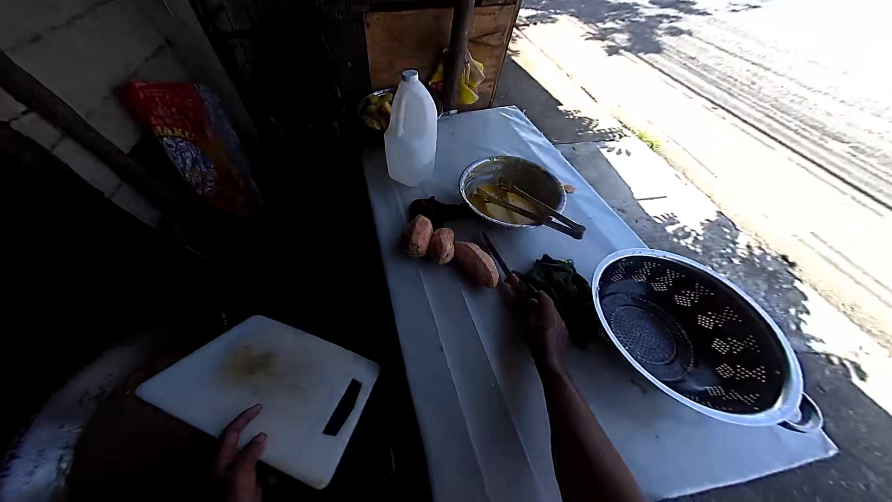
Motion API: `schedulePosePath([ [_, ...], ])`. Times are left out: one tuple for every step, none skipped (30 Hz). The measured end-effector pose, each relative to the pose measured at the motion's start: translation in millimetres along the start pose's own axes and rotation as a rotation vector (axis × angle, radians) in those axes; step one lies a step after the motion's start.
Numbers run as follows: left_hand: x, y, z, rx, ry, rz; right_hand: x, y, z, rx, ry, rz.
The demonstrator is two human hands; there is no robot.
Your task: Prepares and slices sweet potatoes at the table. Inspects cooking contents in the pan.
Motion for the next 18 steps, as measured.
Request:
schedulePosePath([
  [-1, 12, 9, 0.021, -0.026, 0.053, -10, 1, 4, 0.047, -0.011, -0.124],
  [5, 21, 16, 0.036, -0.06, 0.109, -20, 4, 8, 0.105, 0.007, -0.268],
  [15, 29, 23, 0.046, -0.107, 0.17, -28, 10, 15, 0.167, 0.049, -0.424],
  [31, 35, 29, 0.054, -0.17, 0.233, -36, 14, 26, 0.254, 0.081, -0.609],
  [51, 40, 34, 0.057, -0.241, 0.29, -44, 15, 41, 0.332, 0.098, -0.803],
  [74, 43, 41, 0.048, -0.318, 0.338, -53, 14, 58, 0.374, 0.105, -0.963],
  [97, 44, 49, 0.022, -0.4, 0.376, -62, 11, 77, 0.368, 0.107, -1.078],
  [122, 43, 57, -0.009, -0.487, 0.392, -71, 8, 96, 0.316, 0.102, -1.163],
  [145, 40, 65, -0.039, -0.587, 0.372, -79, 5, 114, 0.228, 0.077, -1.236],
  [167, 36, 75, -0.057, -0.708, 0.294, -84, 3, 130, 0.128, 0.019, -1.305],
  [183, 33, 84, -0.063, -0.849, 0.149, -85, 1, 142, 0.048, -0.062, -1.362],
  [195, 30, 91, -0.052, -0.993, -0.066, -85, 0, 151, 0.009, -0.134, -1.4],
  [203, 28, 97, -0.028, -1.134, -0.31, -84, -1, 156, 0.005, -0.18, -1.408],
  [207, 29, 98, 0.002, -1.235, -0.509, -82, 0, 159, 0.022, -0.192, -1.404],
  [210, 36, 92, 0.056, -1.263, -0.632, -81, 2, 161, 0.055, -0.175, -1.387],
  [215, 50, 79, 0.138, -1.212, -0.7, -78, 5, 165, 0.097, -0.154, -1.36],
  [221, 72, 62, 0.245, -1.098, -0.731, -75, 8, 171, 0.134, -0.135, -1.329],
  [233, 99, 42, 0.358, -0.96, -0.752, -69, 12, 178, 0.165, -0.125, -1.301],
])
Point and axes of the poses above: each hand's wrist, its own z-axis away from the middle knuckle, its own x-axis out of the palm, y = z × x, the point moved 7 cm from there along -z, towards the middle knuckle, and after that the axes turned 15 degrees about -z, right-handed, at the moved point
